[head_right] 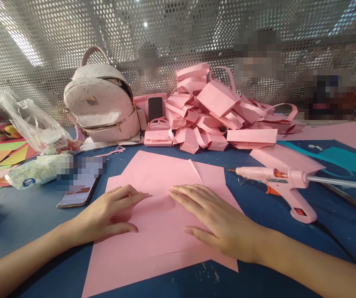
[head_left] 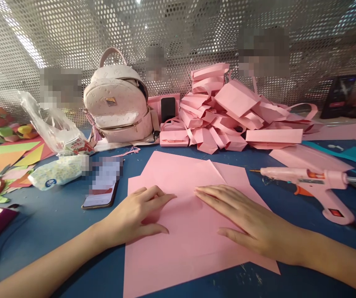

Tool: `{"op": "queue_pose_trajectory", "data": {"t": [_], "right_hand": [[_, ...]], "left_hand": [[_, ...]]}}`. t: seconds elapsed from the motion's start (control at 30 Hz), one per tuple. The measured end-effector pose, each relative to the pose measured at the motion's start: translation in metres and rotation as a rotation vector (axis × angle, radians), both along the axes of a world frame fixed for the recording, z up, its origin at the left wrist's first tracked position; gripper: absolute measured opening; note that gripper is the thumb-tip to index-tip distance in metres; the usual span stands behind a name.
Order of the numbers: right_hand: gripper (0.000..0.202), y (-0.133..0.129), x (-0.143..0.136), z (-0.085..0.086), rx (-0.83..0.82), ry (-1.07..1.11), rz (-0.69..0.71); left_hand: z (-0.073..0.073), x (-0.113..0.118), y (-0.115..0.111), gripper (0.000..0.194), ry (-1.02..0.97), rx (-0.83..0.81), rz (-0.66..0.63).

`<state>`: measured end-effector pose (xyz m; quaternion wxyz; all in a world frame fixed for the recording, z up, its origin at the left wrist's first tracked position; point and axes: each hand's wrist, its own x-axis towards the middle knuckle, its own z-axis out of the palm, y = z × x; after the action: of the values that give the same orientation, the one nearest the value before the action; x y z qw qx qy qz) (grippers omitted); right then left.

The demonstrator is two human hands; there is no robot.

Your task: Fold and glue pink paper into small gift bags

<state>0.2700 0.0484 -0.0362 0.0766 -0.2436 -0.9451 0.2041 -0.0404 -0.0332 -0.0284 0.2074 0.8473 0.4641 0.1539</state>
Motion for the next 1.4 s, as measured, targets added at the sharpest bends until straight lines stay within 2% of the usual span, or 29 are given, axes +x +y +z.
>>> {"op": "queue_pose_trajectory", "data": {"t": [0.17,0.33,0.63,1.23,1.33,1.4], "right_hand": [[0.067,0.0005,0.0002,-0.0009,0.011,0.003,0.046],[0.064,-0.0011,-0.0005,-0.0006,0.019,0.028,0.009],[0.072,0.006,0.0015,-0.0007,0.043,-0.018,0.103],[0.073,0.0059,0.0007,-0.0001,0.072,-0.025,0.11],[0.072,0.005,0.0001,0.0001,0.075,-0.032,0.106],[0.071,0.0045,-0.0004,0.0003,0.074,-0.045,0.095]], "left_hand": [[-0.0015,-0.0031,-0.0007,0.066,0.025,0.033,-0.029],[-0.0012,-0.0049,0.0005,0.066,0.07,0.076,-0.065],[0.0024,-0.0061,0.0012,0.07,0.199,0.166,-0.156],[0.0039,-0.0063,0.0029,0.071,0.176,0.156,-0.156],[0.0037,-0.0053,0.0015,0.072,0.222,0.214,-0.184],[0.0037,-0.0041,-0.0003,0.063,0.283,0.298,-0.221]]}}
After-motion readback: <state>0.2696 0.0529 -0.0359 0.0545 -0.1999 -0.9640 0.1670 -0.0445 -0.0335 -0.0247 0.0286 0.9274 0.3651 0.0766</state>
